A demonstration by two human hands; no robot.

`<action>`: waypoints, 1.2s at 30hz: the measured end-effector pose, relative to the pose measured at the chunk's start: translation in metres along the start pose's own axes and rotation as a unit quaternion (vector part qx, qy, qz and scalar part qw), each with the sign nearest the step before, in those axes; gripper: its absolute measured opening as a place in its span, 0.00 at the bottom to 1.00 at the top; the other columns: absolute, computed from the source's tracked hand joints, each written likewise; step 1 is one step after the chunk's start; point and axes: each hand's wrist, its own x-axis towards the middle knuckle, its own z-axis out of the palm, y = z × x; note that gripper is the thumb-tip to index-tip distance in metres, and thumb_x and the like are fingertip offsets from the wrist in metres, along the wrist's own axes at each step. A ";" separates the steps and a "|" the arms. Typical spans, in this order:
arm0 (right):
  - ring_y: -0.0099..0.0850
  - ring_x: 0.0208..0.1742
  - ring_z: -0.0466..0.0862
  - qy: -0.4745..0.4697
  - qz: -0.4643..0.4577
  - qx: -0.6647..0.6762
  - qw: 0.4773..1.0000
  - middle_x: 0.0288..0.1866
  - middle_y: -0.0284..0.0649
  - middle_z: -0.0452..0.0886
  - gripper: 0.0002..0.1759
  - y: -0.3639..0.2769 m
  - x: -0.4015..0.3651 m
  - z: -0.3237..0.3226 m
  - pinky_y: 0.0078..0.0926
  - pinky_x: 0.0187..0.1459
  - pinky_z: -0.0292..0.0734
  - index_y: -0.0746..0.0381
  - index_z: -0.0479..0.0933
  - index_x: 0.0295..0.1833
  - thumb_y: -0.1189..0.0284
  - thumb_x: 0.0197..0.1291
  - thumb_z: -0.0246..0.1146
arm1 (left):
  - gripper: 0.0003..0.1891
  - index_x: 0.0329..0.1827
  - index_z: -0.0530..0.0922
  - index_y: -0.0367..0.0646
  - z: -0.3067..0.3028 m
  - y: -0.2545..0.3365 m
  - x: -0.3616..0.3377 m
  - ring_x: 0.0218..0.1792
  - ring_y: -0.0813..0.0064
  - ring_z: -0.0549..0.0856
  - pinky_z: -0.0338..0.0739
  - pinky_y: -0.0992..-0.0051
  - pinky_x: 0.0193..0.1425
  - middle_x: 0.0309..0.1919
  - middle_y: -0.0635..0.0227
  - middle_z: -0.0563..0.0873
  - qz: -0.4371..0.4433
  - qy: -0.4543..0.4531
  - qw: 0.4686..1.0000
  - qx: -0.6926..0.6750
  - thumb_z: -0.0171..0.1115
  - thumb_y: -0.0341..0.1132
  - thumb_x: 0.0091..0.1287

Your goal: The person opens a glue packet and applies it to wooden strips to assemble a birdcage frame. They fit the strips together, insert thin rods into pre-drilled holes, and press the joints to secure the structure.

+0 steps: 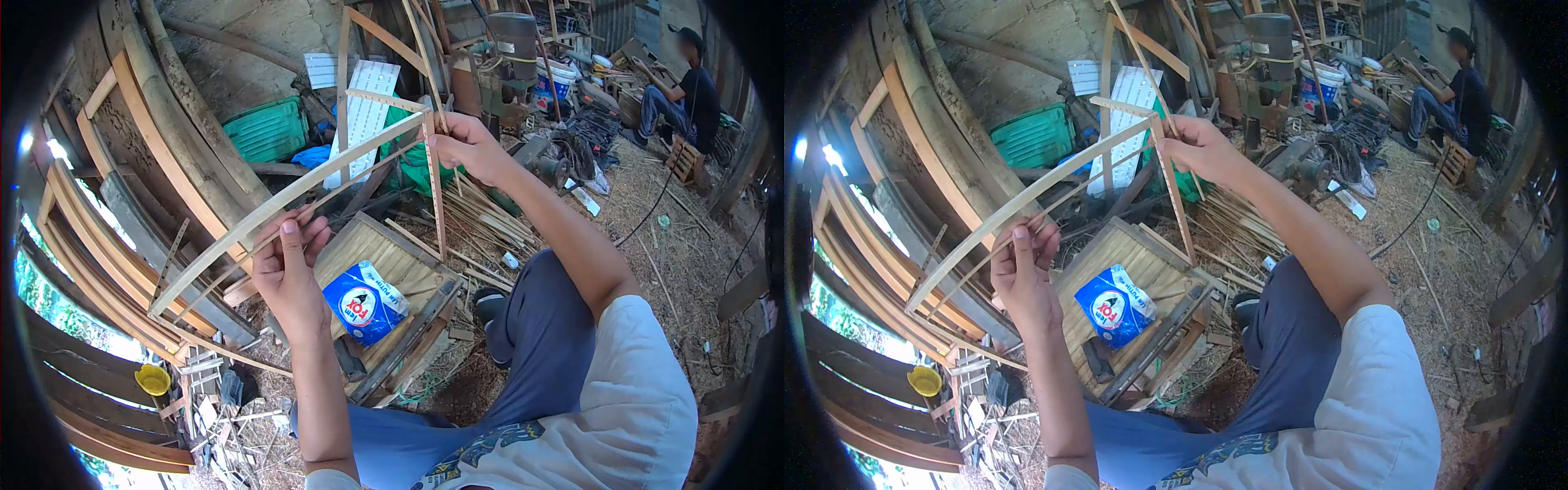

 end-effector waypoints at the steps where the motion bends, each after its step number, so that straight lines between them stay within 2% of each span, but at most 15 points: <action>1: 0.14 0.25 0.65 0.000 0.003 0.000 1.000 0.30 0.25 0.72 0.08 -0.001 0.000 0.001 0.19 0.28 0.60 0.64 0.78 0.54 0.73 0.75 0.61 | 0.12 0.56 0.80 0.36 0.000 0.001 0.000 0.46 0.69 0.90 0.89 0.70 0.52 0.48 0.58 0.89 -0.001 0.004 1.000 0.001 0.59 0.35 0.80; 11: 0.15 0.25 0.65 0.015 0.004 -0.025 1.000 0.30 0.26 0.71 0.09 -0.003 0.000 0.004 0.19 0.29 0.61 0.65 0.78 0.55 0.73 0.75 0.60 | 0.12 0.56 0.81 0.37 0.002 0.004 0.000 0.41 0.73 0.89 0.89 0.71 0.48 0.48 0.59 0.89 0.002 0.010 1.000 0.014 0.59 0.36 0.80; 14: 0.15 0.25 0.69 0.010 -0.012 -0.017 1.000 0.28 0.27 0.74 0.10 -0.002 0.001 0.003 0.18 0.27 0.62 0.65 0.79 0.53 0.71 0.76 0.59 | 0.11 0.56 0.81 0.37 0.001 0.003 0.000 0.40 0.75 0.89 0.88 0.73 0.46 0.49 0.58 0.89 0.008 0.008 1.000 0.025 0.59 0.36 0.80; 26: 0.15 0.25 0.67 0.014 -0.007 -0.013 1.000 0.28 0.25 0.72 0.11 -0.001 0.001 0.005 0.18 0.27 0.59 0.66 0.79 0.55 0.70 0.77 0.59 | 0.11 0.55 0.82 0.39 -0.004 0.000 0.004 0.32 0.79 0.84 0.82 0.77 0.40 0.48 0.59 0.90 0.019 0.003 0.999 0.030 0.61 0.36 0.79; 36: 0.14 0.27 0.65 0.011 0.011 -0.038 0.999 0.32 0.25 0.72 0.11 -0.001 0.001 0.002 0.18 0.30 0.63 0.65 0.78 0.57 0.71 0.77 0.60 | 0.11 0.54 0.83 0.39 -0.003 -0.002 0.006 0.31 0.81 0.83 0.79 0.80 0.37 0.47 0.60 0.90 0.018 0.004 1.000 0.024 0.63 0.36 0.78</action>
